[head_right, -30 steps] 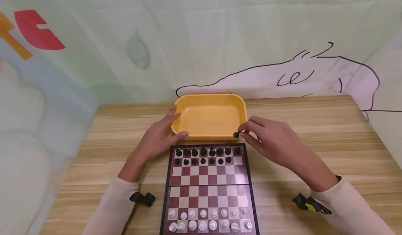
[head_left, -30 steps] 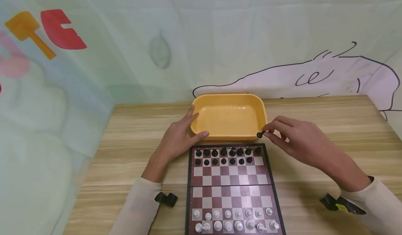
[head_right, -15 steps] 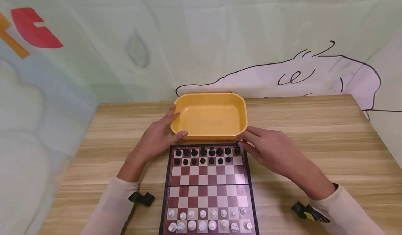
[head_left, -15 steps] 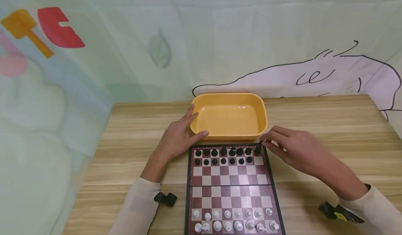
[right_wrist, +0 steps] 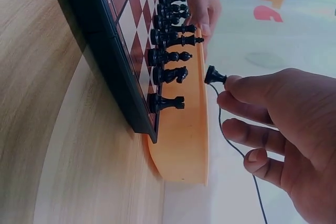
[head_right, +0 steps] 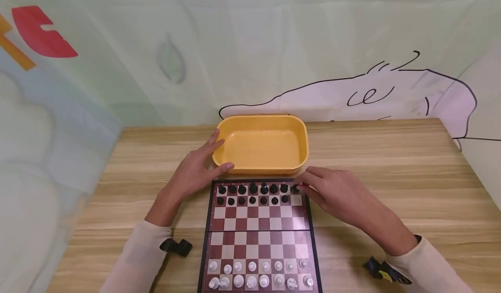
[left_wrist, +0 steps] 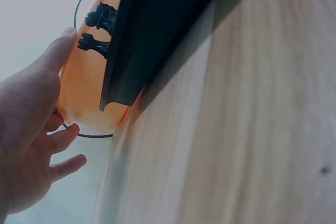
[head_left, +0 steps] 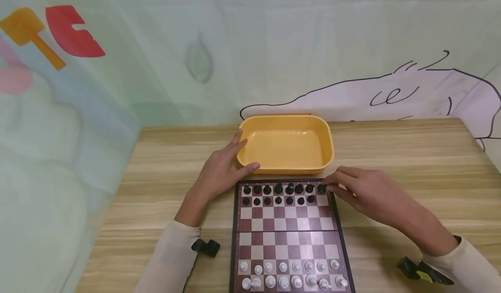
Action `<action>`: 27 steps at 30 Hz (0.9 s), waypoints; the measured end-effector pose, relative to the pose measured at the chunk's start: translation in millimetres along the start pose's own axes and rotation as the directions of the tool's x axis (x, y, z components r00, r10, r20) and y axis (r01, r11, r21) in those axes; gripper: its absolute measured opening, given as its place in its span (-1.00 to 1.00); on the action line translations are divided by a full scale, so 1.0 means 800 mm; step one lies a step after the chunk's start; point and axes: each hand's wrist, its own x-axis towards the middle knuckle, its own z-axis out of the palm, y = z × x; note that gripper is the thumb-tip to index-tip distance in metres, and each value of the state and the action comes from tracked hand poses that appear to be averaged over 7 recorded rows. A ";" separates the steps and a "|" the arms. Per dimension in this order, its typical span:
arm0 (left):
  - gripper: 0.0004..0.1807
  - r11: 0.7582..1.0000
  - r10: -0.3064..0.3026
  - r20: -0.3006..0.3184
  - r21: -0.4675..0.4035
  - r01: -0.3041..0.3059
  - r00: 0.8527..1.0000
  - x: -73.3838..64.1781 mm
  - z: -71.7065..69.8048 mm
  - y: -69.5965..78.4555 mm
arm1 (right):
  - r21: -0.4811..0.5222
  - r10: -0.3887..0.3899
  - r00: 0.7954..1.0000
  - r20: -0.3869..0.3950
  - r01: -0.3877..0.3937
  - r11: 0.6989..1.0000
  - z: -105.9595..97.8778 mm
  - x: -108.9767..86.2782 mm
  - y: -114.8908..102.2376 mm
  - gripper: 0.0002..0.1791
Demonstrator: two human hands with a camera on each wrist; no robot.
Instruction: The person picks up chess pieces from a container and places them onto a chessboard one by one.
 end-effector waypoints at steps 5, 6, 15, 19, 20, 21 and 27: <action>-0.01 1.000 0.003 0.001 0.003 -0.003 1.000 0.000 -0.001 0.000 | 0.016 0.034 0.997 0.066 -0.035 0.999 0.001 -0.001 -0.002 -0.77; -0.01 1.000 0.004 -0.001 0.005 -0.004 1.000 0.000 -0.002 0.000 | 0.019 0.038 0.996 0.076 -0.039 0.999 0.002 -0.002 -0.002 -0.78; -0.02 1.000 0.000 0.001 0.005 0.000 1.000 -0.001 -0.001 0.000 | 0.011 0.064 0.987 0.148 -0.066 0.998 0.012 -0.006 -0.002 -0.87; -0.03 1.000 0.001 -0.001 0.001 -0.001 1.000 -0.001 -0.001 0.000 | 0.013 0.047 0.988 0.146 -0.049 0.999 0.016 -0.005 -0.001 -0.86; -0.03 1.000 0.000 0.000 -0.001 0.000 1.000 -0.001 -0.001 0.000 | 0.016 0.040 0.989 0.142 -0.043 0.999 0.017 -0.005 0.000 -0.85; -0.03 1.000 -0.002 0.001 -0.002 0.002 1.000 -0.001 -0.001 0.001 | 0.017 0.033 0.990 0.140 -0.036 0.999 0.018 -0.005 0.000 -0.84; -0.02 1.000 -0.001 0.003 0.002 0.001 1.000 -0.001 -0.003 0.002 | 0.015 0.030 0.990 0.138 -0.032 0.999 0.019 -0.002 0.000 -0.86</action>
